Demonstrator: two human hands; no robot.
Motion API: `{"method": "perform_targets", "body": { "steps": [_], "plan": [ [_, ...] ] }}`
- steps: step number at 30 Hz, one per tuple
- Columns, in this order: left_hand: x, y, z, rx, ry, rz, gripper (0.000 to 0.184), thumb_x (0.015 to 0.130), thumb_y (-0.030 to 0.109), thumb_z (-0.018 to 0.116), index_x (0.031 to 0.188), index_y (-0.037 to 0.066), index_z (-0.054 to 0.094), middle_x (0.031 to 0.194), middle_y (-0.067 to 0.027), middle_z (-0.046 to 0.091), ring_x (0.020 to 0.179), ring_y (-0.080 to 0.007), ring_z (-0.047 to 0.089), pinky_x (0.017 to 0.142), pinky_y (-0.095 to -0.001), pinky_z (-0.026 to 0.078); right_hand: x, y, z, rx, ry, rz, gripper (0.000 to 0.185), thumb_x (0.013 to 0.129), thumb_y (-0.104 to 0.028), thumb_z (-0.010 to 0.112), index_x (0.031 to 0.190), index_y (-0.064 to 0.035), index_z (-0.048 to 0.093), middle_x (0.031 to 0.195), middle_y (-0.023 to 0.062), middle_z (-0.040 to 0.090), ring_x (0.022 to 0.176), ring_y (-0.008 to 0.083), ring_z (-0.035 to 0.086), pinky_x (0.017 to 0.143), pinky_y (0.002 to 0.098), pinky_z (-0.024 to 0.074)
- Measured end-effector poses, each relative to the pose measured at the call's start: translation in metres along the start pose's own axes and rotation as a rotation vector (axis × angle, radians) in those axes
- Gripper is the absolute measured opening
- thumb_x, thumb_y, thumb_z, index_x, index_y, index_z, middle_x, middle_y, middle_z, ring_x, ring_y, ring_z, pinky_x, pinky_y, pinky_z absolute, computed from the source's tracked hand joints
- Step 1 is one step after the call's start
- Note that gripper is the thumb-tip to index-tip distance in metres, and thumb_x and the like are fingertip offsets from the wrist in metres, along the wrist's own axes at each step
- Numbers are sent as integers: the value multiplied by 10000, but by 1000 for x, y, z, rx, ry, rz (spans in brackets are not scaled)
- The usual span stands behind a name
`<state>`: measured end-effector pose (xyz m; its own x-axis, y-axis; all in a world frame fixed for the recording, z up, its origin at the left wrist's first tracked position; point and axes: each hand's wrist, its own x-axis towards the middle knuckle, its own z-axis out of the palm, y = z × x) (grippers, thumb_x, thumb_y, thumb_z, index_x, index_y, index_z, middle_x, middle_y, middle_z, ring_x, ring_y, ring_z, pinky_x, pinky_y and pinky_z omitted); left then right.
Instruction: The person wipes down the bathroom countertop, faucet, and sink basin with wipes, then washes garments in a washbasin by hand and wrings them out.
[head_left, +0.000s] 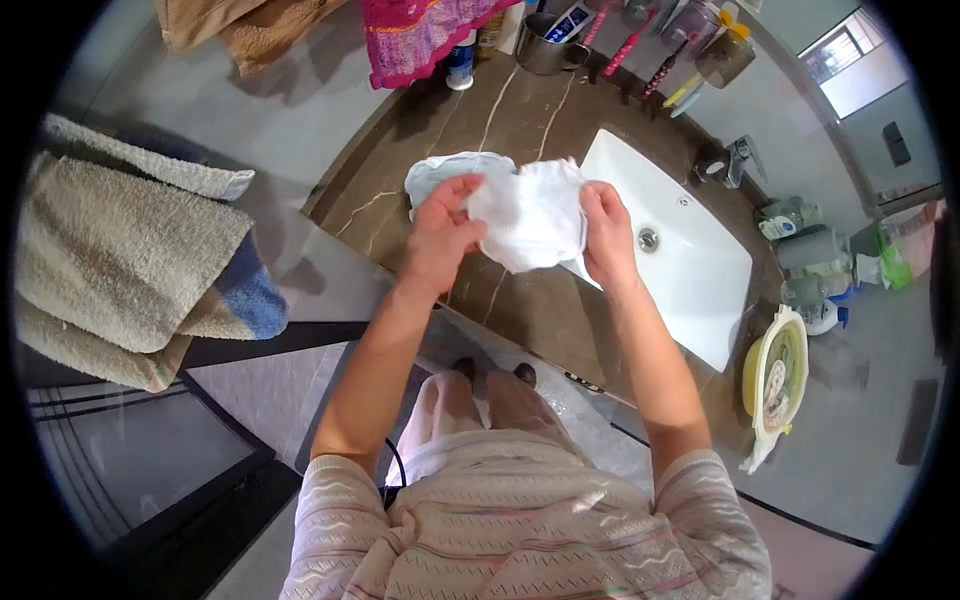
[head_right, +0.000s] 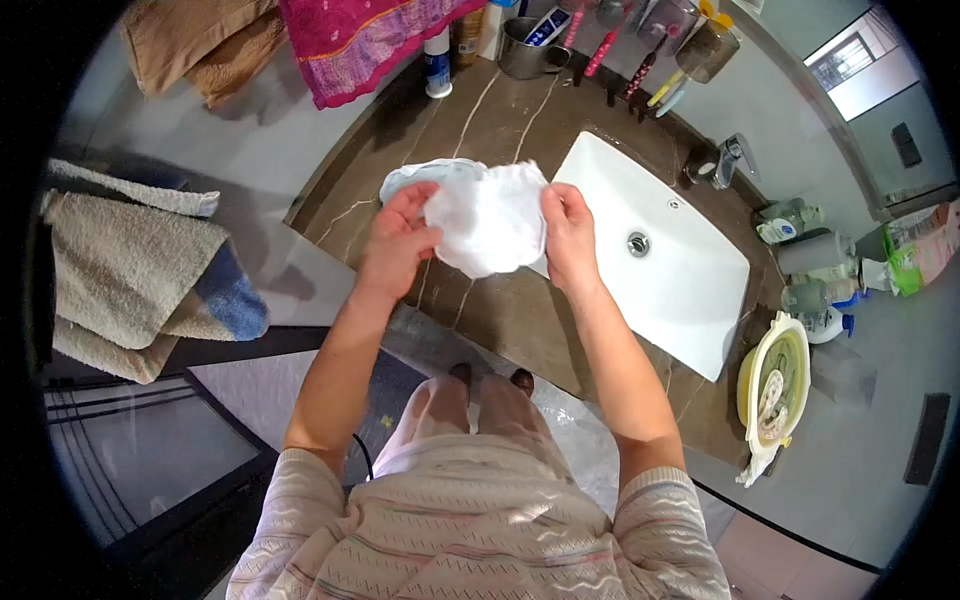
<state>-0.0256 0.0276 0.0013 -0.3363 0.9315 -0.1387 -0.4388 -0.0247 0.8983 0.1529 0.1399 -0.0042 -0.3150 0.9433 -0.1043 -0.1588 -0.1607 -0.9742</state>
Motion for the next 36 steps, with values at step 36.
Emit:
{"method": "perform_targets", "body": {
  "steps": [36],
  "plan": [
    [21,-39,-105,1619,503,462,263,815,118,524,1066,91,600,1233,-105,500,1156,-328,421,943,-431,305,280,53,-59,-1629,229,-76,549,921,-365,274,1395,-90,259,1482,106,181,1362,348,126,1076,542,106]
  ]
}}
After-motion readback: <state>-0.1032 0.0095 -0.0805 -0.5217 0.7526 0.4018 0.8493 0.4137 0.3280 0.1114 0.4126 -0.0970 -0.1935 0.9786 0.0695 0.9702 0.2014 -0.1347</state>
